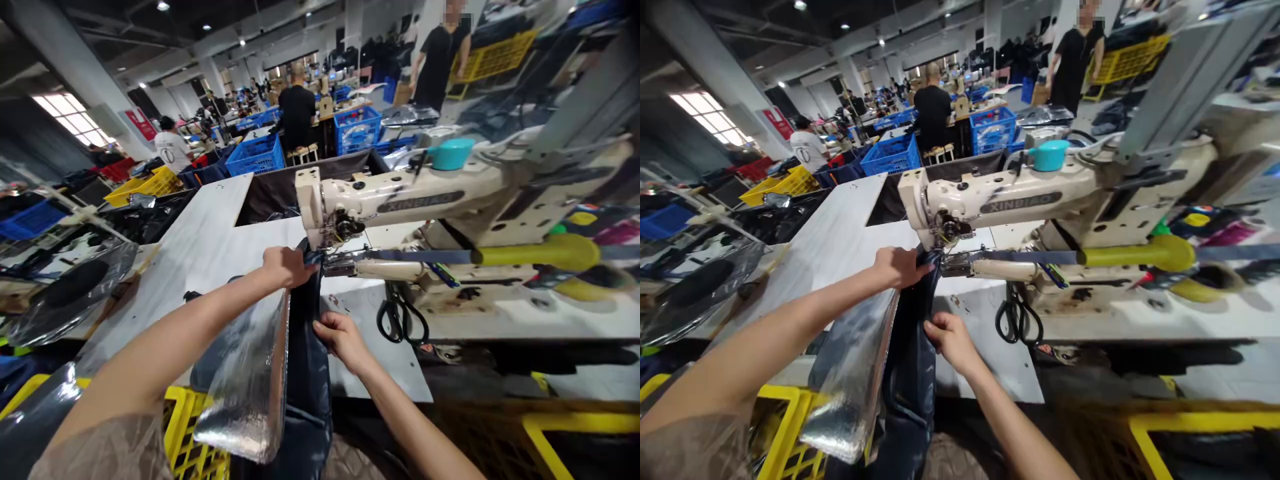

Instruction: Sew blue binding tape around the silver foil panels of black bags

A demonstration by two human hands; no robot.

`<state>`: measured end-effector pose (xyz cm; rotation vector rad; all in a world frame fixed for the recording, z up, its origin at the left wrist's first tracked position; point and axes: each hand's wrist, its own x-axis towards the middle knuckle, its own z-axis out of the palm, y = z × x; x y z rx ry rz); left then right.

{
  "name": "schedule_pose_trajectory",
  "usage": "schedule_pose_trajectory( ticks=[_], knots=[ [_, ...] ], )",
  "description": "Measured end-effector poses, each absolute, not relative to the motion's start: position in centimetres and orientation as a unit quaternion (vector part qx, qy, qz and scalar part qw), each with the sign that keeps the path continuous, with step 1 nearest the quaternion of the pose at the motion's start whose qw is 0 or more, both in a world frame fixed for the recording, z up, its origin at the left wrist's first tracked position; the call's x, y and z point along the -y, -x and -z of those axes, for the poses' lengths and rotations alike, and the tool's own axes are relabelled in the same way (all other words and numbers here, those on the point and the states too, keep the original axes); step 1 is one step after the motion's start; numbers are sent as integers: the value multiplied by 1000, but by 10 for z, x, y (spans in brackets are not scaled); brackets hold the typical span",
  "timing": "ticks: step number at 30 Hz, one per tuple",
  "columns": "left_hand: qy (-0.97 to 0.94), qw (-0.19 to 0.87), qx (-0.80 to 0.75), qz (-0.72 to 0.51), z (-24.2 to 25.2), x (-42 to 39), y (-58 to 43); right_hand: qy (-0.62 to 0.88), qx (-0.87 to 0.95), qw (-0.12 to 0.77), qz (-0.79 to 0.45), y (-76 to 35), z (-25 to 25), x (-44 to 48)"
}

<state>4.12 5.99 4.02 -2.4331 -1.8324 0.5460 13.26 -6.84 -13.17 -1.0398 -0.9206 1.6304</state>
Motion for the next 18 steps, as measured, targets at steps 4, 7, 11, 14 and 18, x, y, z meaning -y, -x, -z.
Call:
schedule_pose_trajectory(
  ticks=[4,7,11,14,18],
  knots=[
    [805,82,556,-191,-33,-60,-36,427,358,484,-675,-136,140,64],
    [866,68,471,-150,-54,-49,-15,436,352,483,-673,-135,139,60],
    [928,-32,351,-124,-74,-20,20,429,343,480,-685,-134,134,55],
    [946,-69,281,-145,-68,-4,40,429,338,483,-684,-133,133,53],
    [965,18,221,-141,-54,2,50,442,348,482,-671,-131,136,52]
  ],
)
